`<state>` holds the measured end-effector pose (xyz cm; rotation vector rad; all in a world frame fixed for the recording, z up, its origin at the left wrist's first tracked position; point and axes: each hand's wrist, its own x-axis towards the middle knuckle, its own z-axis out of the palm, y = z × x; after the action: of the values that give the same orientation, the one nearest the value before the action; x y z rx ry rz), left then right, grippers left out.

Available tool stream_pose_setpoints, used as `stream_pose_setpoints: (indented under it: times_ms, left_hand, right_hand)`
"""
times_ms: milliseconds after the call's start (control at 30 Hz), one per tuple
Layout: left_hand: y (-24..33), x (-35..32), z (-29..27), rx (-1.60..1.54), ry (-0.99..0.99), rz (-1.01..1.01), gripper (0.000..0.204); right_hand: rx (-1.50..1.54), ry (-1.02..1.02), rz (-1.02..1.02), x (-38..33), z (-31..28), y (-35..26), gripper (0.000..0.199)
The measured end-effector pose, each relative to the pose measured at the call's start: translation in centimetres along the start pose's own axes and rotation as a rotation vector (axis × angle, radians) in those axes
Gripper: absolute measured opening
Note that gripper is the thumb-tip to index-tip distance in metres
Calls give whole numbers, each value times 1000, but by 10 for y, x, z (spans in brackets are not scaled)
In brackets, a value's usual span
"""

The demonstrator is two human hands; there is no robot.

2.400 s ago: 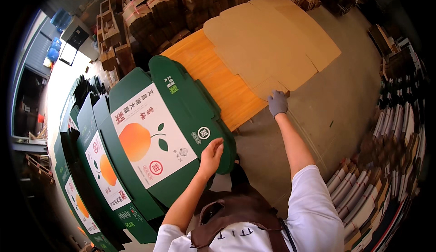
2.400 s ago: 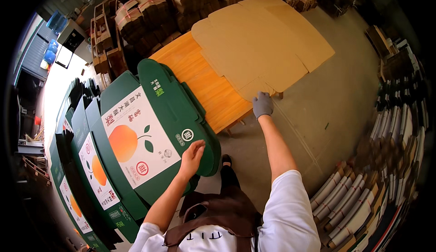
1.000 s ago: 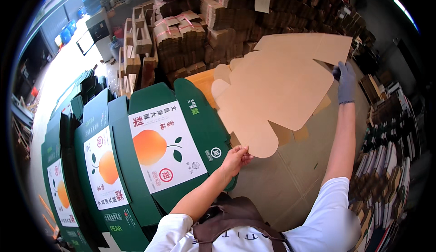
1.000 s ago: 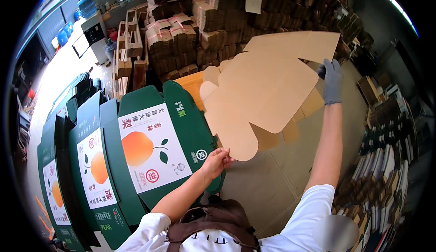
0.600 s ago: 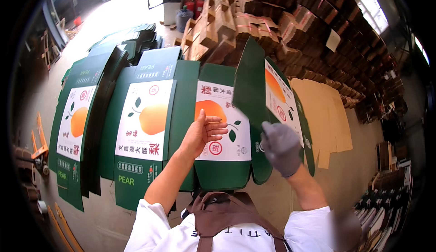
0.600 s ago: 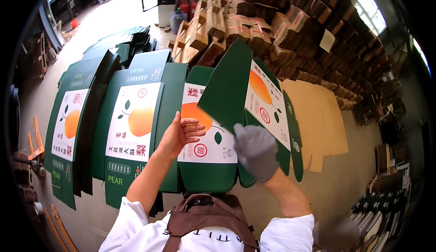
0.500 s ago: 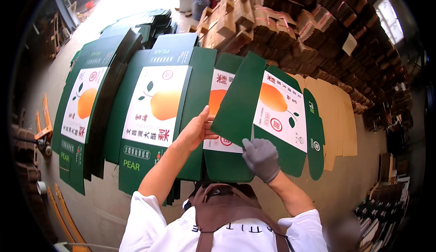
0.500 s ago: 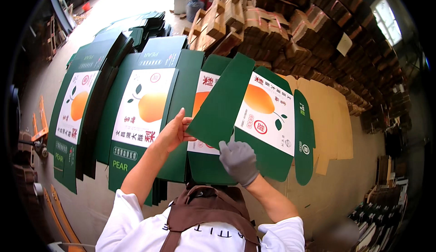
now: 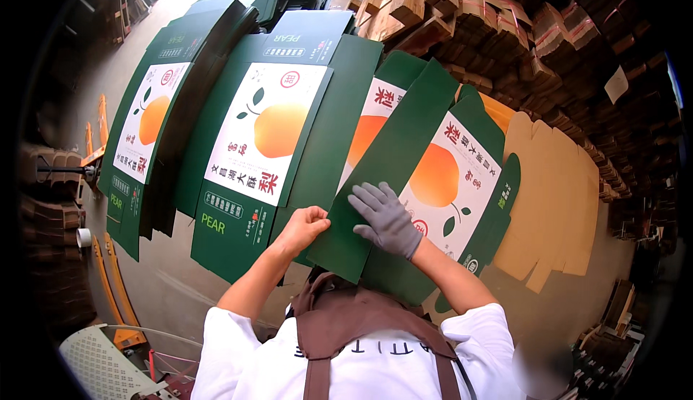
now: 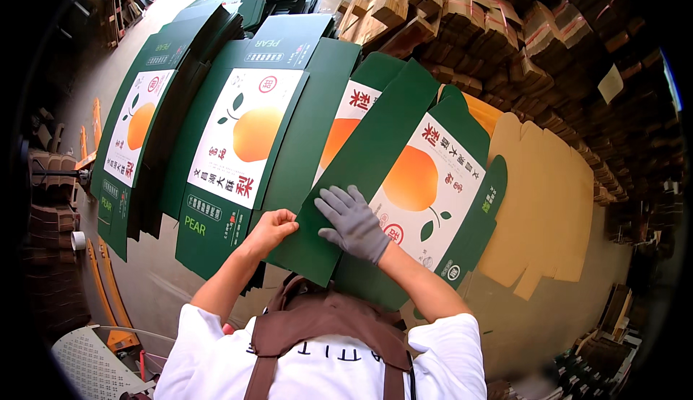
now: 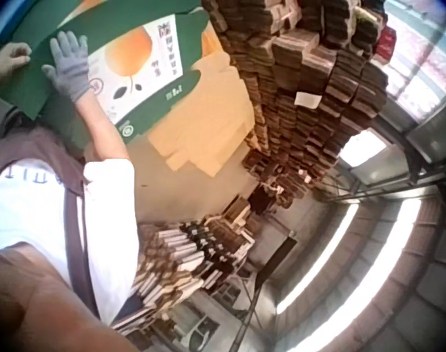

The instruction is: The person assembles green pear-branded cardboard boxes by folding the flaps and tucking them into slots. They repeatedly pick up flat-packed boxes, fold them into shape, and place the finished boxes into a growing stack.

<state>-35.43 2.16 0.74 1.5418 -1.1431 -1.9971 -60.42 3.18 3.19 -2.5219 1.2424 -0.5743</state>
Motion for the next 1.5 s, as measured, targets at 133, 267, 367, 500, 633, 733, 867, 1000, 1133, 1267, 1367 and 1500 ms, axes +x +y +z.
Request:
stream_pose_setpoints:
  times_ms: [133,267,367,500,633,733,867,1000,1133,1267,1367,1500]
  left_hand:
    - [2,-26,7,92,35,79,8]
    - [11,-48,13,131,87,123,11]
    - [28,-57,18,173,68,117,12]
    - [30,-72,12,131,11,99,12]
    - [39,-81,1,245,29,115,14]
    - [43,-80,-9,320,12,182,15]
    - [47,-89,-22,309,44,202,15]
    - [45,-86,-37,308,31,200,14]
    - [25,-80,-56,207,80,126,16]
    - [-10,-67,-69,19,194,53,10]
    - [-42,-53,-73,-89,244,11,12]
    - [-55,-49,-64,3,430,124,19]
  right_hand:
    - [-64,-83,-91,38,11,69,65]
    - [-214,0,58,79,-11,164,62]
    - [-374,-57,250,118,-41,234,56]
    - [-465,76,685,138,-74,308,64]
    - [-299,-61,1068,93,-81,369,67]
    - [-138,96,963,86,-57,385,68]
    - [-206,-20,1169,145,-37,325,76]
    - [-300,-119,1237,151,-38,331,87]
    - [-227,153,917,157,-45,346,68]
    - [-72,418,648,191,-44,325,55]
    - [-71,496,614,203,-41,306,59]
    - [42,456,673,202,-41,303,52]
